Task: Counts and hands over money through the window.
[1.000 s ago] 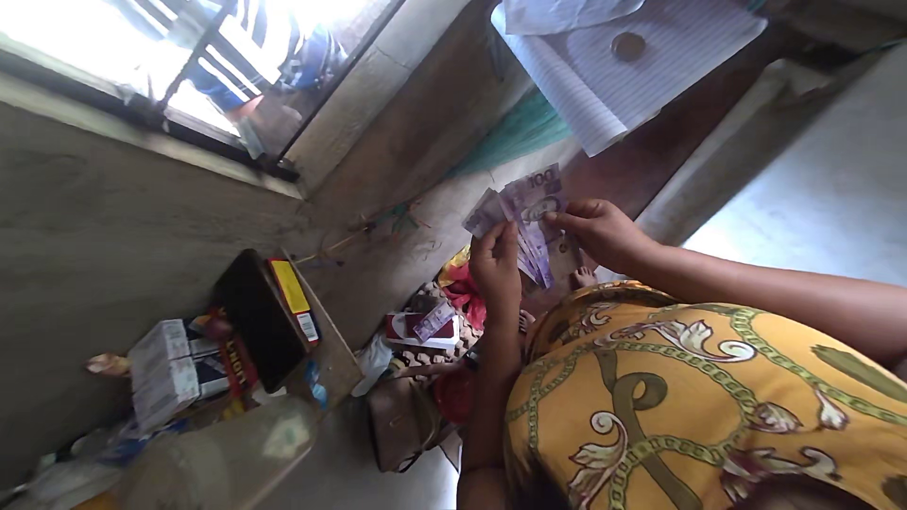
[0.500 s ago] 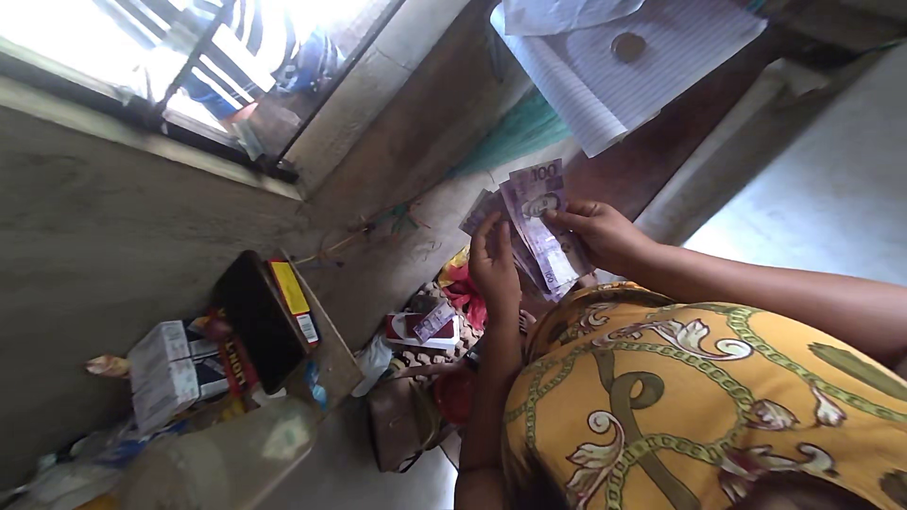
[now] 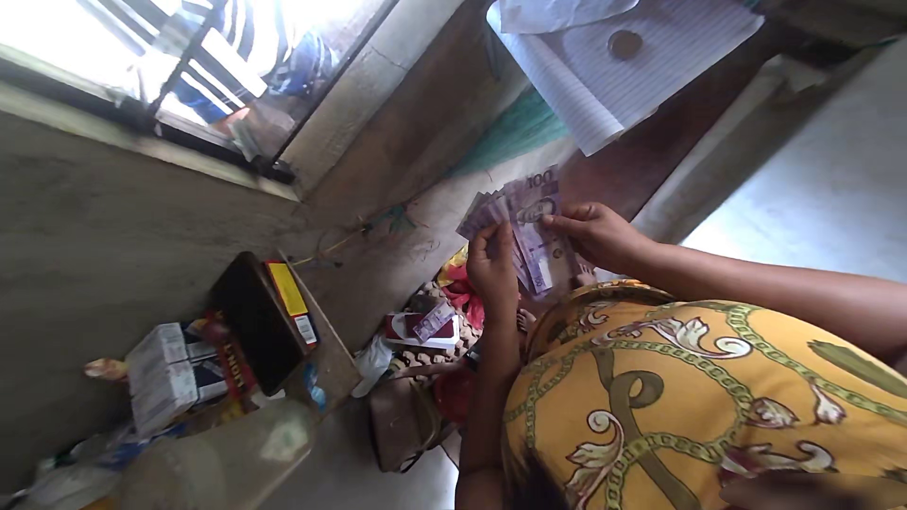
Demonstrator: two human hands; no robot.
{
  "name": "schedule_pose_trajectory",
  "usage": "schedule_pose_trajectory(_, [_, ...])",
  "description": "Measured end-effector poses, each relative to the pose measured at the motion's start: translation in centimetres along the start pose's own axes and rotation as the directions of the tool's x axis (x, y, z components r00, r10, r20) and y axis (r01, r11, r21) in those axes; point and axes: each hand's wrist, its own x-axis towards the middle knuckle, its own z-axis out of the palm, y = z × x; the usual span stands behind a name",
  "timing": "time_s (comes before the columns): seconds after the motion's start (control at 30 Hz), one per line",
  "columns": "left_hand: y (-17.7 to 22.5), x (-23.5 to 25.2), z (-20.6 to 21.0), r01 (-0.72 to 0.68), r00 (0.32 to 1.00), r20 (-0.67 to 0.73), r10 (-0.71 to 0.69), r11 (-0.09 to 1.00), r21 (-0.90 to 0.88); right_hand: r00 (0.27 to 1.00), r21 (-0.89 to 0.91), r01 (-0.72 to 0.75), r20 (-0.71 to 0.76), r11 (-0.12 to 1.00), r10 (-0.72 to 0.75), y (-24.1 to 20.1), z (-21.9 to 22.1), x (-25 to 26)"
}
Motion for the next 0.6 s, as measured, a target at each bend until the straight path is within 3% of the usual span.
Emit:
schedule_pose_trajectory(0.17, [1.3,-0.3,0.2,0.024,0.998,0.049,-0.026,0.999,0.033,0.998,-0.266,0.056,0.024,0.962,-0.051,0.2,0.2,-0.4])
schedule_pose_trajectory(0.3, [2.0,-0.5,0.9,0.005,0.997,0.072,-0.003,1.000,-0.020,0.989,-0.239,-0.022,0.140,0.971,0.057,0.0,0.1,-0.3])
schedule_pose_trajectory(0.4, [2.7,-1.2,1.9,0.122,0.989,0.095,-0.116,0.990,-0.065,0.982,-0.372,0.058,0.189,0.926,0.015,-0.2,0.6,-0.6])
schedule_pose_trajectory(0.5, [3.6,-1.2,2.1,0.138,0.986,0.104,-0.128,0.987,-0.088,0.964,-0.445,0.105,0.266,0.889,0.019,-1.5,0.8,-0.8])
schedule_pose_trajectory(0.6, [3.5,0.2,1.6,0.137,0.991,0.015,-0.136,0.979,-0.151,0.966,-0.421,0.083,0.258,0.903,0.032,-3.3,0.1,-0.5])
